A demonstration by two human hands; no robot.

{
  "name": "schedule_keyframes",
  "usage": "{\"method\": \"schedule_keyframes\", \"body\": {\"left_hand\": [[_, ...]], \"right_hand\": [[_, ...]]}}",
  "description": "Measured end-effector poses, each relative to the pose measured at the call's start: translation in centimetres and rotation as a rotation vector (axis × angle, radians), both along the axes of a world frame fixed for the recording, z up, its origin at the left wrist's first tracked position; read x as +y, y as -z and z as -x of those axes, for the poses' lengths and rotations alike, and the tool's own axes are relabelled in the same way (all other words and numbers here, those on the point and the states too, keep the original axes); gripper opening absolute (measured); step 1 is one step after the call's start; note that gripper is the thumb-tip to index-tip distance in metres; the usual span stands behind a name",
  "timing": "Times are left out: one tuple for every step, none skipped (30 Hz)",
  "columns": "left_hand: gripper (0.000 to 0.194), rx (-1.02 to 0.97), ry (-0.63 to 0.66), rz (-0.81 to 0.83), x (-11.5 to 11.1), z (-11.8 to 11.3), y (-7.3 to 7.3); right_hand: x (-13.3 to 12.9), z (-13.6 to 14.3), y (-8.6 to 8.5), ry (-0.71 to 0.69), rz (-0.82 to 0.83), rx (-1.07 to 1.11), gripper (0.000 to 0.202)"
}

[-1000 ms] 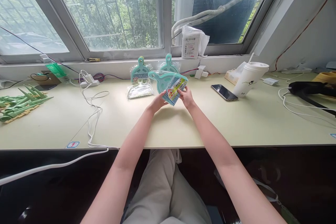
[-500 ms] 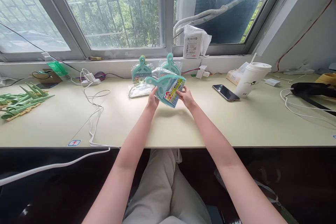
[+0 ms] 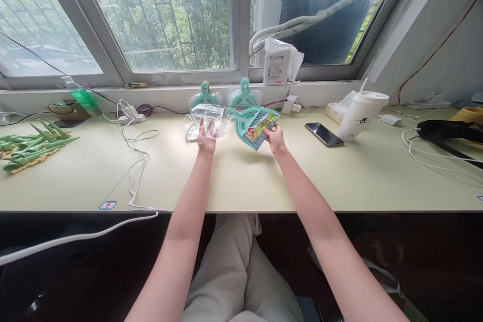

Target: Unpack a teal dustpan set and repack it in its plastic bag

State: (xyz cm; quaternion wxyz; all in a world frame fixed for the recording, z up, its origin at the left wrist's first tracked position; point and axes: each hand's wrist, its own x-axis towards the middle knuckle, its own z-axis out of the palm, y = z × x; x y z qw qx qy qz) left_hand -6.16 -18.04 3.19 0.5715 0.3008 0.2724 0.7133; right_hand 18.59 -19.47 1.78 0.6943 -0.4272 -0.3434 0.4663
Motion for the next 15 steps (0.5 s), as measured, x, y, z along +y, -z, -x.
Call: {"method": "schedule_keyframes", "body": {"left_hand": [[0.038,-0.001,0.004,-0.007,-0.09,0.05,0.01],[0.038,-0.009,0.012,-0.012,-0.14,0.05,0.03],[0.038,-0.017,0.02,-0.015,-0.17,0.03,0.06],[0.038,-0.022,0.027,-0.014,-0.18,-0.01,0.1],[0.038,-0.023,0.033,-0.013,-0.16,-0.04,0.14],[0.039,-0.023,0.037,-0.01,-0.12,-0.06,0.17],[0.04,-0.024,0.04,-0.007,-0.07,-0.06,0.21],[0.041,-0.026,0.043,-0.004,0.0,-0.04,0.24],[0.041,-0.026,0.045,-0.001,0.06,0.01,0.27],[0.041,-0.023,0.043,0.003,0.13,0.09,0.3],[0.041,-0.016,0.039,0.006,0.19,0.18,0.33],[0.041,-0.007,0.034,0.009,0.25,0.28,0.37],[0.04,-0.002,0.029,0.01,0.31,0.39,0.42],[0.04,-0.002,0.027,0.009,0.36,0.49,0.48],[0.04,-0.01,0.027,0.005,0.41,0.58,0.53]], "right_hand": [[0.01,-0.15,0.0,0.017,0.007,0.002,0.033],[0.01,-0.27,-0.02,0.031,0.015,0.005,0.032],[-0.01,-0.35,-0.06,0.038,0.023,0.009,0.031],[-0.05,-0.4,-0.14,0.038,0.032,0.014,0.03],[-0.11,-0.41,-0.23,0.028,0.042,0.019,0.029],[-0.17,-0.4,-0.33,0.01,0.052,0.023,0.028],[-0.24,-0.36,-0.42,-0.015,0.06,0.025,0.028],[-0.31,-0.32,-0.5,-0.044,0.069,0.025,0.028],[-0.38,-0.29,-0.55,-0.072,0.079,0.021,0.028],[-0.44,-0.26,-0.57,-0.096,0.089,0.014,0.028],[-0.48,-0.25,-0.55,-0.114,0.1,0.006,0.028],[-0.51,-0.27,-0.51,-0.124,0.112,-0.003,0.028],[-0.52,-0.3,-0.44,-0.125,0.128,-0.009,0.028],[-0.51,-0.35,-0.36,-0.122,0.143,-0.012,0.028],[-0.48,-0.41,-0.28,-0.113,0.157,-0.01,0.029]]}}
